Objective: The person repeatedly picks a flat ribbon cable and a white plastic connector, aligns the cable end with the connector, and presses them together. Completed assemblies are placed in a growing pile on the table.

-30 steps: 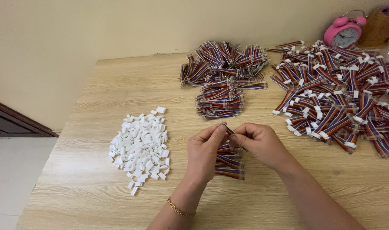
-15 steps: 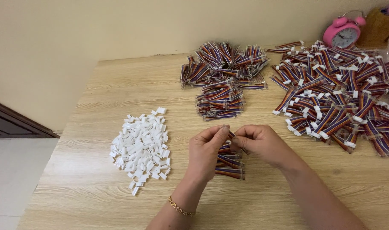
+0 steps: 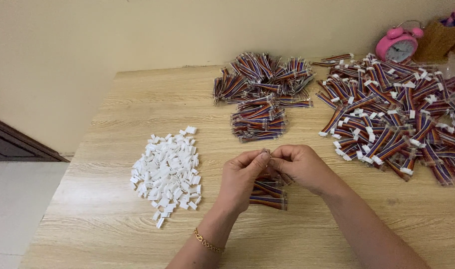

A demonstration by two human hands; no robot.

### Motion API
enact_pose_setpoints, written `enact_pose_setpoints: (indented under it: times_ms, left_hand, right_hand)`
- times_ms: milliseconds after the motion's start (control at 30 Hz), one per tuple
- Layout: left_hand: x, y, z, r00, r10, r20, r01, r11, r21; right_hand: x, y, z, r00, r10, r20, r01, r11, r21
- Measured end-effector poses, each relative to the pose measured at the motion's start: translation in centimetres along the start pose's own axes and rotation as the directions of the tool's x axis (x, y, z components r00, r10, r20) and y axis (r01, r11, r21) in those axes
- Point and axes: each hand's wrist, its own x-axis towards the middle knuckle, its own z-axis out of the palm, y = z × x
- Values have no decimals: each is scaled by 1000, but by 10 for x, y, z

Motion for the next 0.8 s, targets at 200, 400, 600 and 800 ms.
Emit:
enact_pose_setpoints:
  times_ms: [200,400,600,800]
  left_hand:
    - [4,-5,-3,996,19,-84,-9,993,116]
    - [7,-4,-2,992,72,-106,-60,992,112]
    - [6,2,4,992,22,-128,-16,999,45]
    - [17,4,-14,975,-224,-6,220,964,-147]
  right_hand:
    - [-1,-3,5,1000,19,-12,-21,979,-205]
    - [-2,-17,5,995,74,68,-72,997,-28]
    - [6,-8,10,997,36,61,-39,998,58]
    - [14,-14,5,996,33,82,-29,998,-52]
